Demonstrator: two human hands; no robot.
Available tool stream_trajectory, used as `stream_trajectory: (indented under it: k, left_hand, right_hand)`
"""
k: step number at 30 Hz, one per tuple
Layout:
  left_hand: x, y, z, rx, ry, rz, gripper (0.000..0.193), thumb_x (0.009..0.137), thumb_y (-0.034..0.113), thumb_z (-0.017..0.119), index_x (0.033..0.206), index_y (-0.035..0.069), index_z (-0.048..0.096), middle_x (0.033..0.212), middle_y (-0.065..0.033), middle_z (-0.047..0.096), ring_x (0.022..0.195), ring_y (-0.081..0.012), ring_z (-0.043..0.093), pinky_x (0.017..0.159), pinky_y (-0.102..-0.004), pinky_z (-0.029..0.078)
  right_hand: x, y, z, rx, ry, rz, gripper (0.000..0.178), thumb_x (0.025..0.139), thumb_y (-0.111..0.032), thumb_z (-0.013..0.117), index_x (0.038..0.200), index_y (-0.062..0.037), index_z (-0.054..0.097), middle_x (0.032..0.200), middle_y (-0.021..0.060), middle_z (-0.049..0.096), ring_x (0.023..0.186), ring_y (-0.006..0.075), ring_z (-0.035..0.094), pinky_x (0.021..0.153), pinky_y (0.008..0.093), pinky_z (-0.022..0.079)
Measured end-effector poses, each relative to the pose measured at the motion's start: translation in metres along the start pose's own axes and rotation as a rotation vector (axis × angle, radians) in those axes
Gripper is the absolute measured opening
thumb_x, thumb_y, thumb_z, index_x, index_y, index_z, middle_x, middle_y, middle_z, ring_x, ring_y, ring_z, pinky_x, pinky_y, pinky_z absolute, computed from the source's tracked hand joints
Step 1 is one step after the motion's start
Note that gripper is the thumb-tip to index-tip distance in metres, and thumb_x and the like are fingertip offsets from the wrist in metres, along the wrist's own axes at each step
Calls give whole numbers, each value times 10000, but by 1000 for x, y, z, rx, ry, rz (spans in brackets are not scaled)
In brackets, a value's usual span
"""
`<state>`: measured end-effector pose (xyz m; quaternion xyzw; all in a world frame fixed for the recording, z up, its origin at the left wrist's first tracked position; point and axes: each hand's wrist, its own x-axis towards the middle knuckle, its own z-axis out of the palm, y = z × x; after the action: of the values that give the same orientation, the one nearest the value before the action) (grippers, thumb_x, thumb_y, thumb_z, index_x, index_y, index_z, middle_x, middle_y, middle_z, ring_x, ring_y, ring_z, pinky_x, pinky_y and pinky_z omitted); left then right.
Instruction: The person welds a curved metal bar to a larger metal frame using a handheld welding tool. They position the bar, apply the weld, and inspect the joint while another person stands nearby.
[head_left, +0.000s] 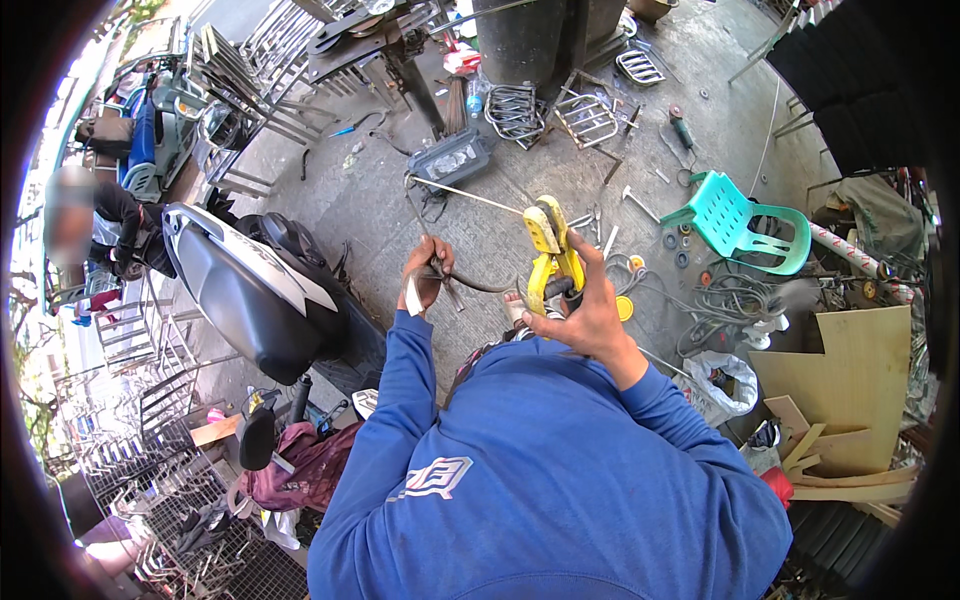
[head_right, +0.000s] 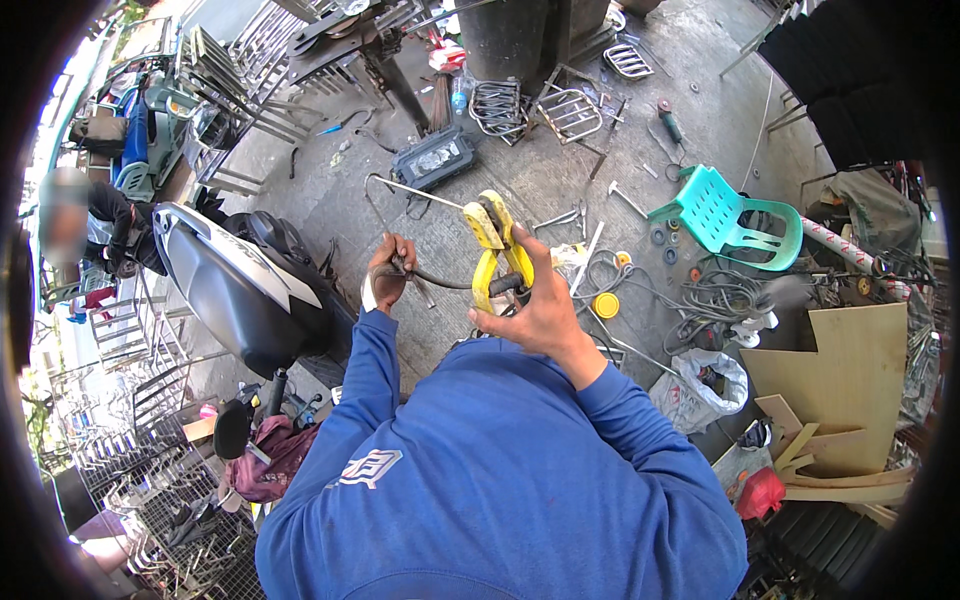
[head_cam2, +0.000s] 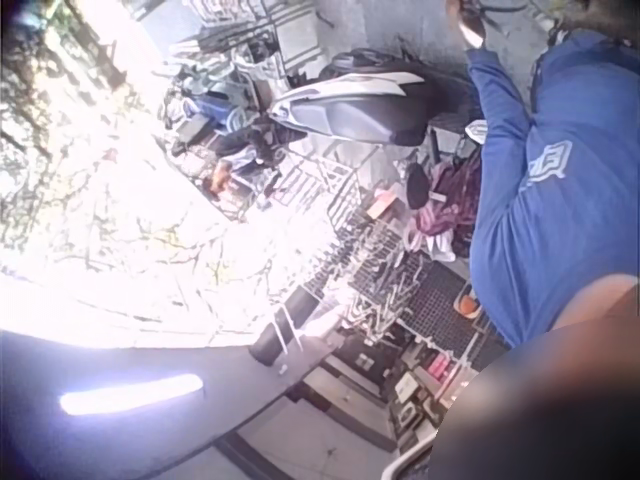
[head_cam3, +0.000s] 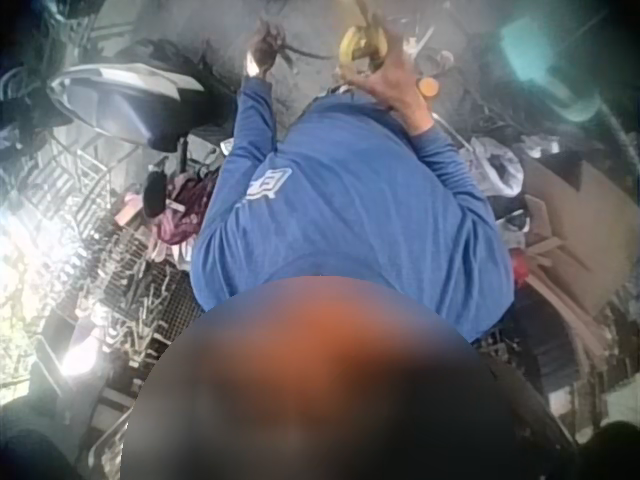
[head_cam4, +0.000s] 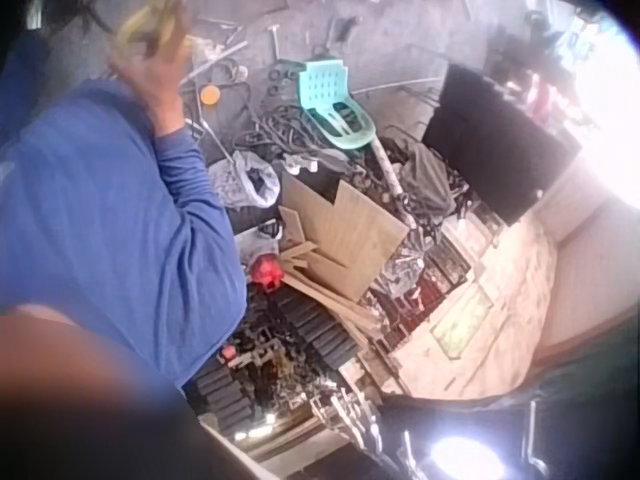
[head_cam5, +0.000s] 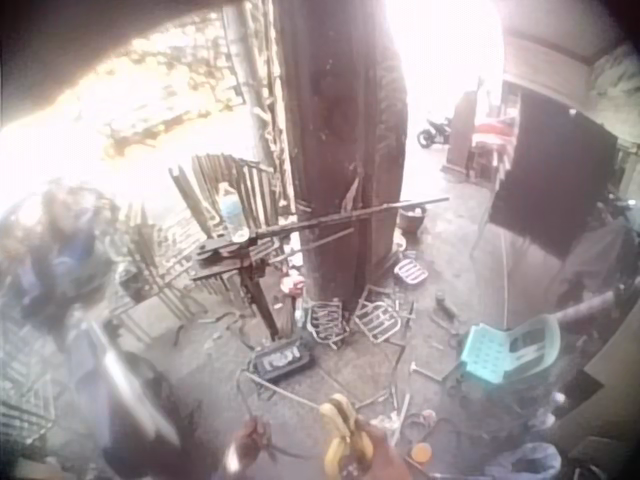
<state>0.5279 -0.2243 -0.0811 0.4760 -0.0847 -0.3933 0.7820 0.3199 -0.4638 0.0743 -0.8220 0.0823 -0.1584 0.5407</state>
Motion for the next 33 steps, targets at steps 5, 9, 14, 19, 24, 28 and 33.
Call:
stream_trajectory:
  k: [5,9,14,19,24,28,33]
  left_hand:
    - [3,2,1,27,-17,9,525,1107,571,389,848,126,493,684,-40,479,618,-159,449,586,-306,408]
    - [7,4,3,53,8,-13,531,1102,578,403,850,122,502,686,-40,489,619,-157,452,573,-302,405]
    - [13,5,4,21,23,-23,527,1093,569,458,863,103,547,685,-50,529,591,-140,450,540,-290,394]
    - [17,1,7,-88,80,5,503,1099,552,457,878,107,539,695,-42,526,616,-138,467,553,-277,398]
    - [15,4,2,-13,8,17,511,1108,555,421,870,115,523,696,-38,522,630,-136,444,562,-297,394]
    - [14,4,2,-5,15,-16,517,1112,551,416,870,109,532,695,-41,526,627,-138,441,562,-296,383]
    - [16,3,5,-46,28,-3,524,1110,550,428,866,99,538,697,-48,535,616,-137,432,568,-293,375]
  right_hand:
    - [8,4,-1,48,20,7,1157,693,-307,961,1585,-51,270,1415,267,566,1277,393,630,1063,454,511]
    - [13,7,-4,58,38,-8,1161,678,-292,965,1583,-51,279,1421,262,568,1270,392,637,1058,447,513]
    - [11,6,-10,-72,3,-30,1166,668,-281,971,1587,-68,286,1374,252,610,1245,400,654,1041,440,523]
    - [16,7,-9,-123,-7,-124,1158,705,-346,949,1601,-91,261,1254,221,664,1145,350,693,973,428,551]
    - [38,12,-26,388,76,559,1097,784,-409,881,1603,-110,216,1085,143,654,940,212,676,844,372,560]
    - [43,10,-36,187,43,309,1097,739,-414,909,1587,-121,276,1114,142,669,944,238,691,872,380,556]
    - [45,5,-32,-19,-18,163,1124,679,-430,937,1571,-124,325,1267,206,659,1101,323,683,988,427,520]
